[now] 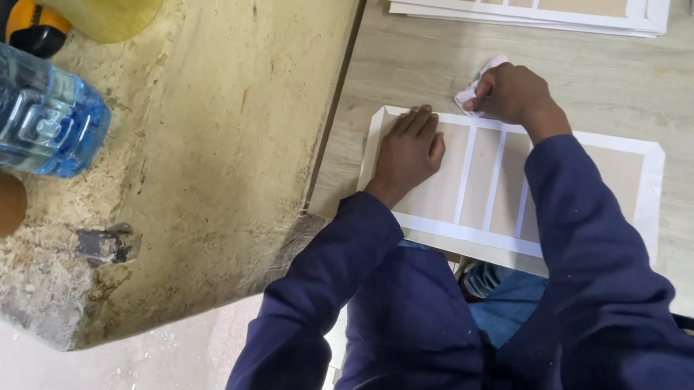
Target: Assembling paper folders by applying adhesive to pre-cut templates and folding the edges.
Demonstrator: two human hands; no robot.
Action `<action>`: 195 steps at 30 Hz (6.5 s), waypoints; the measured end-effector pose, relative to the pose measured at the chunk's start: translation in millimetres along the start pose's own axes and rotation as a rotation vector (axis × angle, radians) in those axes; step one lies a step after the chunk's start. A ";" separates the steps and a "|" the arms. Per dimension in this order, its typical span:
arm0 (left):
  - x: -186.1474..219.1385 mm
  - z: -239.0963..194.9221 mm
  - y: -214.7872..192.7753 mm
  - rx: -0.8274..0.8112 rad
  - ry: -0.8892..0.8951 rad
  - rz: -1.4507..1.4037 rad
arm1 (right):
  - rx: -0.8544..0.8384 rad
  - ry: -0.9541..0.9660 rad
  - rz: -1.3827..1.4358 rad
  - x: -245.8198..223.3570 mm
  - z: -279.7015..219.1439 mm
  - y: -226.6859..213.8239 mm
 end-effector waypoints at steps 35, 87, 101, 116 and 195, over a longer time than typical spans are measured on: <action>74.5 -70.6 -95.8 -0.111 -0.564 -0.966 | 0.594 -0.046 -0.013 135.4 -120.6 -38.7; 5.1 -10.2 -96.6 0.233 -0.640 -1.088 | 0.610 -0.132 1.263 8.5 -180.7 -28.1; 8.8 -9.2 -96.8 0.198 -0.611 -1.096 | 0.295 -0.053 1.466 39.3 -181.4 -18.8; 13.8 -27.2 -98.5 0.245 -0.559 -1.136 | 0.593 -0.221 1.201 47.9 -164.0 6.9; 10.0 -12.9 0.5 -0.277 -0.017 0.116 | 0.584 -0.231 -0.460 -63.7 -93.7 107.7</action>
Point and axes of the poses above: each hand's wrist, its own z-axis towards the middle knuckle, its own y-axis out of the palm, x = y × z, the point moved 1 cm from there along z, towards the middle knuckle, and after that the axes turned 2 degrees about y, right-handed, at the moved point
